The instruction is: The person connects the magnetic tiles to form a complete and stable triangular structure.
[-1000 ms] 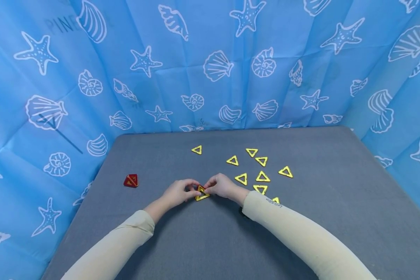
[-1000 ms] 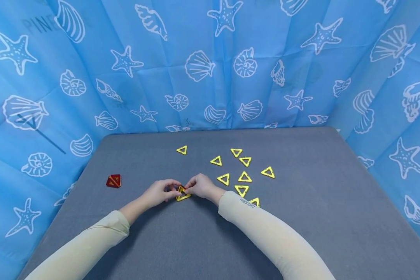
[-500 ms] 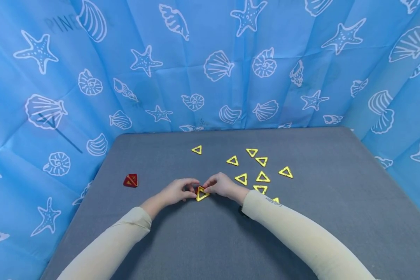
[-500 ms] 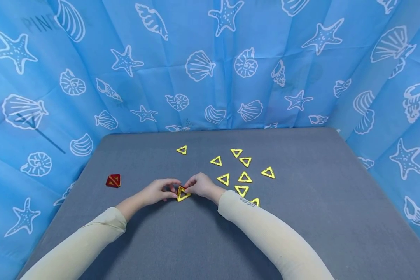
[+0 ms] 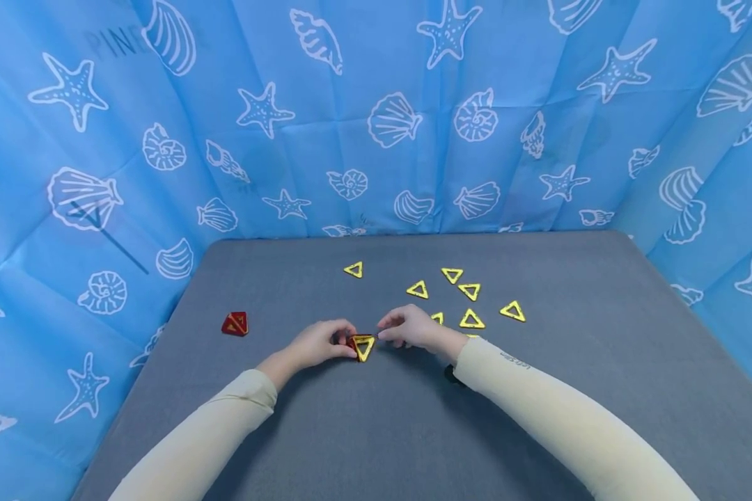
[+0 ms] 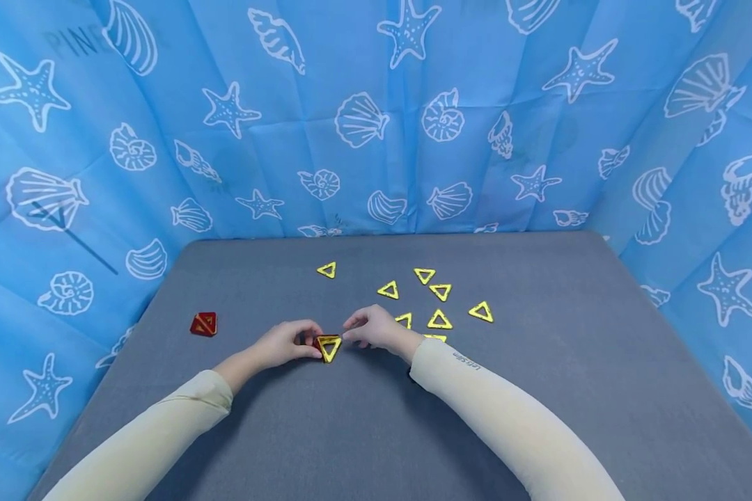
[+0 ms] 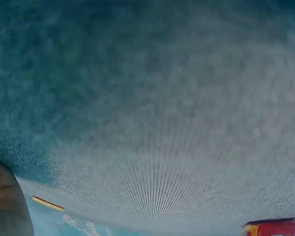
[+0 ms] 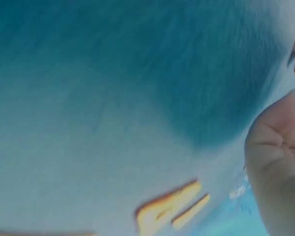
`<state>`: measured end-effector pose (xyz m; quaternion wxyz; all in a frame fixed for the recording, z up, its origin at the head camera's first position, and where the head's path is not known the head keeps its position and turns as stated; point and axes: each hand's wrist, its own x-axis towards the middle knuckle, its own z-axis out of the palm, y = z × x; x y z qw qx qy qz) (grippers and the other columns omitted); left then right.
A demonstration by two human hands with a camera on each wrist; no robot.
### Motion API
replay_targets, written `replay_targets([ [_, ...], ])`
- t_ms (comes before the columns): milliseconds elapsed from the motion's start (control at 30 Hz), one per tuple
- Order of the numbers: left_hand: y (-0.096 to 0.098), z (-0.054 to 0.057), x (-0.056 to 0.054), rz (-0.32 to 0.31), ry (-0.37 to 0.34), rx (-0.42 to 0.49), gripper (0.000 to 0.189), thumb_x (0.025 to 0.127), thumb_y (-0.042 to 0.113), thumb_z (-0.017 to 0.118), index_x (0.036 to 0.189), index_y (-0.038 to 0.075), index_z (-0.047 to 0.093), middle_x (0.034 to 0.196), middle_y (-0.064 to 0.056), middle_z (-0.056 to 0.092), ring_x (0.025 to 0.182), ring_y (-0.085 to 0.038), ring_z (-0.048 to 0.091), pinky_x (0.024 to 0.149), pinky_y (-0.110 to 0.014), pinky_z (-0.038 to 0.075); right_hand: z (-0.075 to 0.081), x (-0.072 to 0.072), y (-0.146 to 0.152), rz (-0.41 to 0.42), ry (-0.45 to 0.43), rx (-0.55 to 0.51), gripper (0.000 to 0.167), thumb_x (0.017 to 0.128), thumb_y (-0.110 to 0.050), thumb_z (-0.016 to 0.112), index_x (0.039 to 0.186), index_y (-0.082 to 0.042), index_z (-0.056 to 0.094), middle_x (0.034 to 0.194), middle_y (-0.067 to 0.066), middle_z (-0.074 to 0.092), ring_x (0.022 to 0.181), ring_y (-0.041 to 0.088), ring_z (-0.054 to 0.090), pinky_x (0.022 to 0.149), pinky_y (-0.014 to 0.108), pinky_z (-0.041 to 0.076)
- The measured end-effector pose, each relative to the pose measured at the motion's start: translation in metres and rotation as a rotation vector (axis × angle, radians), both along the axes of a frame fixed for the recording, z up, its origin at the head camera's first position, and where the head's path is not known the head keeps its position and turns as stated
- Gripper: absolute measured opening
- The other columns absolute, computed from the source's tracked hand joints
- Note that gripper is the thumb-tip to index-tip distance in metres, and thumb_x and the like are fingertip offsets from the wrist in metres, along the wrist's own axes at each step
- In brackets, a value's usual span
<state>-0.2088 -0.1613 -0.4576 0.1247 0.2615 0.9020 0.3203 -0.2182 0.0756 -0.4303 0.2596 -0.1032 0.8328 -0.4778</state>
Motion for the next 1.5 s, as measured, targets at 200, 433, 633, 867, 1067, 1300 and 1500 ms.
replay_targets([
  [200, 0.000, -0.003, 0.002, 0.036, 0.003, -0.007, 0.024, 0.086, 0.027, 0.075, 0.103, 0.014, 0.065, 0.076, 0.007, 0.053, 0.064, -0.008, 0.046, 0.060, -0.026, 0.037, 0.015, -0.002, 0.034, 0.054, 0.008, -0.045, 0.030, 0.096, -0.014, 0.062, 0.121, 0.003, 0.064, 0.090, 0.009, 0.064, 0.069, 0.018, 0.054, 0.063, 0.032, 0.044],
  [433, -0.002, -0.003, 0.004, 0.054, -0.012, -0.012, 0.029, 0.087, 0.026, 0.075, 0.111, 0.012, 0.067, 0.076, 0.006, 0.053, 0.065, -0.009, 0.046, 0.061, -0.027, 0.037, 0.028, 0.000, 0.076, 0.074, 0.026, -0.049, 0.036, 0.096, -0.015, 0.062, 0.126, 0.005, 0.060, 0.098, 0.009, 0.063, 0.078, 0.021, 0.054, 0.072, 0.039, 0.047],
  [633, -0.002, -0.005, 0.003, 0.045, -0.011, -0.019, 0.038, 0.086, 0.027, 0.075, 0.120, 0.012, 0.067, 0.075, 0.008, 0.053, 0.064, -0.007, 0.046, 0.061, -0.025, 0.037, 0.028, 0.007, 0.110, 0.122, 0.056, -0.014, 0.043, 0.095, -0.015, 0.065, 0.131, 0.006, 0.056, 0.091, 0.008, 0.060, 0.079, 0.019, 0.050, 0.071, 0.036, 0.046],
  [867, 0.000, -0.004, 0.000, 0.071, -0.062, -0.029, 0.040, 0.086, 0.025, 0.075, 0.124, 0.013, 0.069, 0.083, 0.005, 0.061, 0.072, -0.008, 0.048, 0.066, -0.028, 0.039, 0.022, 0.017, 0.153, 0.345, 0.146, -0.025, 0.054, 0.090, -0.013, 0.070, 0.134, 0.010, 0.050, 0.092, 0.009, 0.055, 0.079, 0.014, 0.048, 0.067, 0.027, 0.042],
  [1067, 0.000, -0.002, -0.001, 0.037, -0.076, -0.078, 0.047, 0.087, 0.027, 0.074, 0.132, 0.017, 0.063, 0.102, 0.000, 0.066, 0.083, -0.011, 0.053, 0.074, -0.031, 0.043, 0.007, 0.021, 0.179, 0.516, 0.180, -0.032, 0.052, 0.091, -0.010, 0.068, 0.133, 0.012, 0.050, 0.088, 0.010, 0.050, 0.073, 0.013, 0.045, 0.064, 0.027, 0.040],
  [1300, 0.001, 0.001, -0.005, 0.002, -0.117, -0.105, 0.051, 0.087, 0.029, 0.074, 0.135, 0.018, 0.061, 0.092, 0.002, 0.061, 0.078, -0.011, 0.050, 0.072, -0.030, 0.039, -0.003, 0.019, 0.188, 0.575, 0.161, -0.009, 0.056, 0.088, -0.019, 0.072, 0.134, 0.006, 0.054, 0.090, 0.010, 0.050, 0.073, 0.016, 0.044, 0.066, 0.027, 0.039],
  [1500, 0.005, 0.004, -0.006, 0.060, -0.154, -0.100, 0.046, 0.087, 0.030, 0.074, 0.131, 0.020, 0.064, 0.109, 0.004, 0.066, 0.086, -0.009, 0.051, 0.077, -0.031, 0.041, -0.005, 0.017, 0.186, 0.567, 0.142, 0.057, 0.056, 0.084, -0.019, 0.076, 0.132, 0.001, 0.058, 0.088, 0.004, 0.044, 0.075, 0.018, 0.041, 0.066, 0.027, 0.036],
])
